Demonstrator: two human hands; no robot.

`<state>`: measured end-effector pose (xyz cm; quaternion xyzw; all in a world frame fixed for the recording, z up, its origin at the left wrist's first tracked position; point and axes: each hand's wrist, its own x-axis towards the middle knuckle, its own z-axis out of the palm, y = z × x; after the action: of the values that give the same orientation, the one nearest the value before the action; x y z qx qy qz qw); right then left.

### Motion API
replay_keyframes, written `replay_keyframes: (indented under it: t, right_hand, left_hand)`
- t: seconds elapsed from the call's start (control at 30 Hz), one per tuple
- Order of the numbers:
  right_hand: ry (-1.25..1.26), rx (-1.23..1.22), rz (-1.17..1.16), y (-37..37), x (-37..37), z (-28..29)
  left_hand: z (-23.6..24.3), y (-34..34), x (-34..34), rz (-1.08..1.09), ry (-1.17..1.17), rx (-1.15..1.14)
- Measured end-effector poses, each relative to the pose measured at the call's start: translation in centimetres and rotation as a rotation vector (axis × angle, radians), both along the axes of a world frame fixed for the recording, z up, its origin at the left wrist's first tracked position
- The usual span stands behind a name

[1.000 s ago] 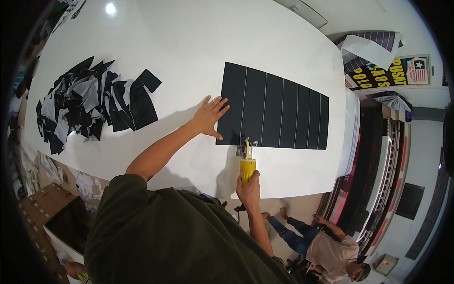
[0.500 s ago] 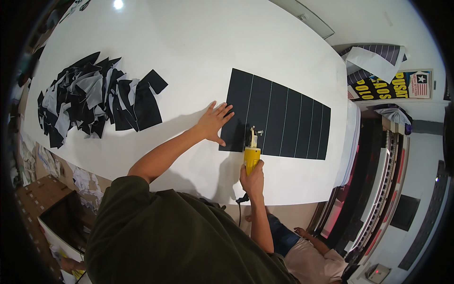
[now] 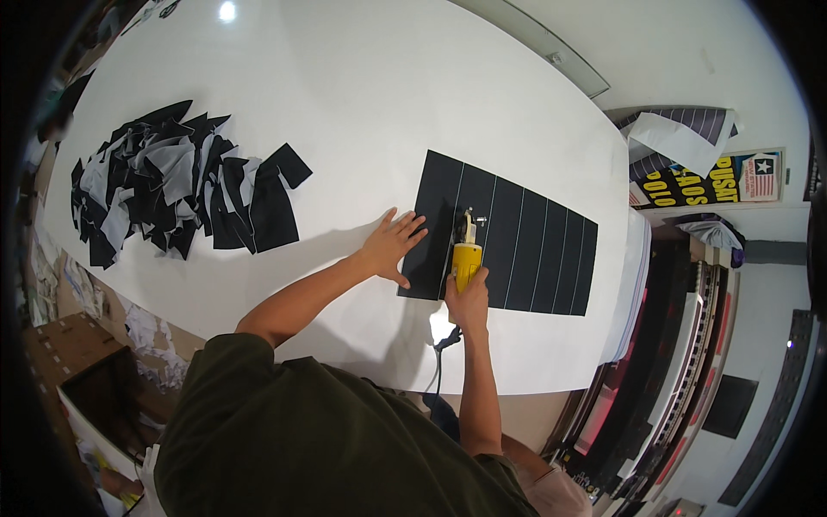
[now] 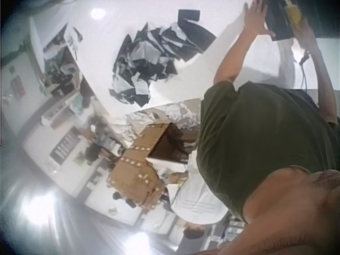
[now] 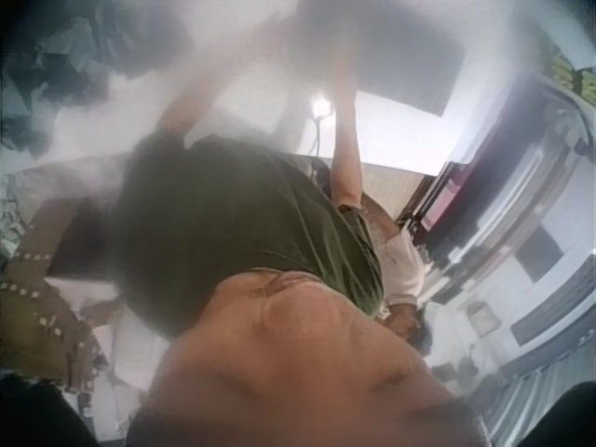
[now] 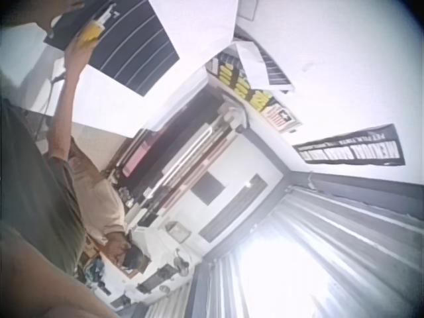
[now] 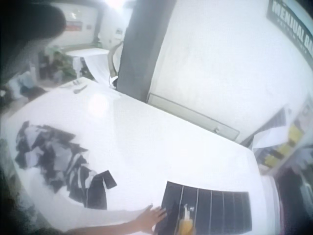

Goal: The person uses a yellow electric cutter to trim a large black fabric sheet on a white table. They cut the material into long strips and smaller rectangular pieces, stacking the finished items on the table.

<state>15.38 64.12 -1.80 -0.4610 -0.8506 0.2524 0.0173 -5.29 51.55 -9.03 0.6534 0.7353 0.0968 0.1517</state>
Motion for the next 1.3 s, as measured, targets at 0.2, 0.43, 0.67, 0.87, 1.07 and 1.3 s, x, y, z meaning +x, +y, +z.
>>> replay_keyframes:
  t: [0.2, 0.43, 0.67, 0.87, 1.07, 1.3]
  right_hand:
    - [0.030, 0.018, 0.003, 2.6, -3.5, 0.3]
    - [0.008, 0.032, 0.013, 5.5, -7.4, 0.7]
    - [0.002, 0.049, 0.014, 8.1, -10.3, 0.3]
    - [-0.001, 0.065, 0.010, 9.4, -12.4, 0.3]
    - [0.004, 0.067, 0.025, 10.5, -13.6, 0.0]
    - [-0.001, 0.095, -0.043, 14.2, -14.5, 1.1]
  left_hand:
    - [0.1, 0.2, 0.0, -0.001, 0.022, -0.046]
    - [0.4, 0.0, -0.1, 0.000, 0.025, -0.026]
    - [0.1, -0.1, -0.3, 0.008, -0.012, 0.016]
    - [0.0, -0.3, -0.3, 0.022, -0.012, 0.041]
    - [0.1, -0.4, 0.1, 0.038, -0.013, 0.024]
    - [-1.1, -0.2, -0.9, 0.022, 0.018, 0.074]
